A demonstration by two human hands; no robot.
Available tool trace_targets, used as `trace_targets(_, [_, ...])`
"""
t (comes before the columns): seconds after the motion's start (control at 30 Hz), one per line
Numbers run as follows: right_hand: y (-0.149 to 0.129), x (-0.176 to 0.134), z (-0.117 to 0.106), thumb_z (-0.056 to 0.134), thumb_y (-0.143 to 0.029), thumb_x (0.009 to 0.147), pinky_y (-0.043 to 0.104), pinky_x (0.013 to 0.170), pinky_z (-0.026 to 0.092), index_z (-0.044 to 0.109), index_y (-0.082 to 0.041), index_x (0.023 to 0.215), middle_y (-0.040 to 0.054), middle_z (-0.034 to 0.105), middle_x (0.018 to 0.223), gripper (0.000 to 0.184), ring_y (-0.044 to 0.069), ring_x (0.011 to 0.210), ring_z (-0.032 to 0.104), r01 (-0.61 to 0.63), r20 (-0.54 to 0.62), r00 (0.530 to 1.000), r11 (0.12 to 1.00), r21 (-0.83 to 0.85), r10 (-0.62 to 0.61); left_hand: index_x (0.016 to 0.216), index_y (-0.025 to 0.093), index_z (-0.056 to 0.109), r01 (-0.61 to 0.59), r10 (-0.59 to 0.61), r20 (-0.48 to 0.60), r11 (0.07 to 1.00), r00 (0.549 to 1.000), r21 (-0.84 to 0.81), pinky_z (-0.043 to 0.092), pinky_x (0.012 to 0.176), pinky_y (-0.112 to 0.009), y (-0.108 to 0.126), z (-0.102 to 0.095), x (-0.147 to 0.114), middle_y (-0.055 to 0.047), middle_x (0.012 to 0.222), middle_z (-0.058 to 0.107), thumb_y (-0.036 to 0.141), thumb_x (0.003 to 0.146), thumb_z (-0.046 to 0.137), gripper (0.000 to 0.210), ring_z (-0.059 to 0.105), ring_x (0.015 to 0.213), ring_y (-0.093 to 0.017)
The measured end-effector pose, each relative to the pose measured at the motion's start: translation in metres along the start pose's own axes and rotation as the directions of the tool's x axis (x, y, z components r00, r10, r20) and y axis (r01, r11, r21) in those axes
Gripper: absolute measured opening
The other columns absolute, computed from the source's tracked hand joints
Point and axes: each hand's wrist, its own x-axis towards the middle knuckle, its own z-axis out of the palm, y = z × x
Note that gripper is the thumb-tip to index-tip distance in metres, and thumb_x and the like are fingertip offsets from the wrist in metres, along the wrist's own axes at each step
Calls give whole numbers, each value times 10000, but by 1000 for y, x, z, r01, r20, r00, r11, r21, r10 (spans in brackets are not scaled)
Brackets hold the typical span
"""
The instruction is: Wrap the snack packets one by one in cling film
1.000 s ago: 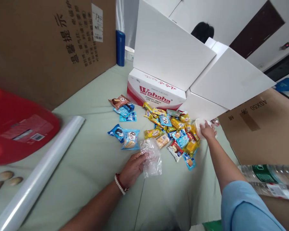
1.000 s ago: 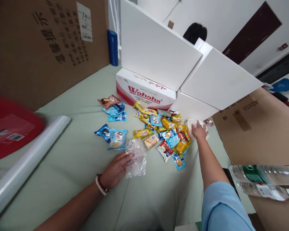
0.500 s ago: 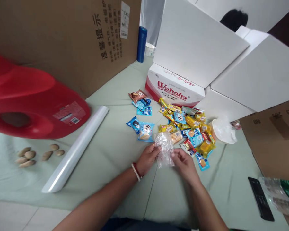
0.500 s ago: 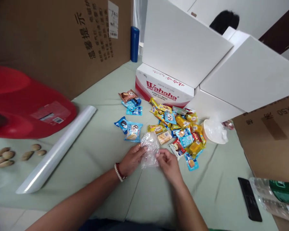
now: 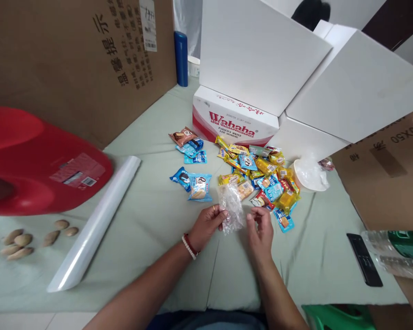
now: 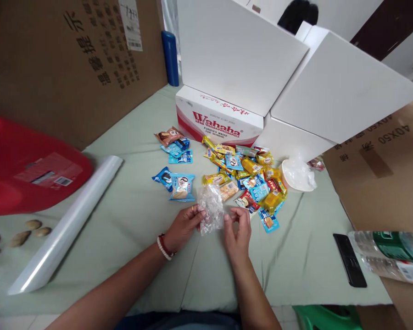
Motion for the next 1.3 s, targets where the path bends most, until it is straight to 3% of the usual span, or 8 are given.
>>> trace_targets(0.13, [1,0,-1,811,-451,805,356,834,504,731,-248,1063,49,705,996,338,228,906,624,-88,191,979,995,51,76,707,168,624,0,0,37,1000,999,0,385,616,-262,2,0,-1,12,640,560,645,762,794,510,457,616,-123])
trace_targets(0.2, [5,5,-4,795,-485,815,321,740,488,729,-234,932,20,688,848,285,196,783,597,-233,109,970,954,187,216,694,170,623,16,-15,18,999,1000,-35,386,637,-267,2,-2,-1,9,650,566,633,745,809,502,464,636,-129])
trace_targets(0.43, [8,21,-28,901,-447,678,259,567,413,672,-235,822,-20,606,758,344,131,609,488,-443,152,877,645,623,456,811,175,631,23,-31,-80,995,996,-100,413,681,-269,-2,-4,4,-14,779,621,570,747,824,444,523,718,-148])
trace_targets(0.57, [0,16,-28,899,-461,687,264,621,437,683,-237,827,-15,599,753,341,140,647,512,-407,145,901,683,606,409,1069,222,591,-87,151,-405,981,902,172,455,740,-274,-1,-2,-1,-30,1004,606,432,677,896,540,545,852,-175])
trace_targets(0.67, [-10,11,-23,850,-499,762,261,646,419,703,-243,854,-14,602,748,309,146,678,514,-345,134,937,806,481,322,997,218,627,-206,336,-322,904,885,375,451,788,-297,4,2,-13,-44,1014,583,417,769,830,365,518,824,-172])
trace_targets(0.83, [-28,3,-9,744,-474,894,287,694,434,736,-244,915,8,662,810,230,168,732,556,-260,352,921,936,237,166,917,199,667,-199,187,79,961,979,190,455,763,-309,7,14,-26,-46,886,623,524,854,740,339,572,834,-203])
trace_targets(1.07, [-20,7,-19,793,-459,851,265,656,430,729,-241,936,-20,606,752,243,132,672,517,-261,81,965,885,385,249,729,185,616,-106,98,-91,990,991,-93,421,738,-294,13,-1,-10,5,700,584,583,788,796,441,512,712,-152])
trace_targets(1.3, [-9,5,-56,938,-404,654,202,540,407,686,-207,852,-39,558,723,376,79,588,450,-407,37,876,697,590,480,677,161,658,-99,-4,-237,901,972,-422,446,691,-261,22,-14,-1,-14,722,646,375,635,872,306,560,704,-134])
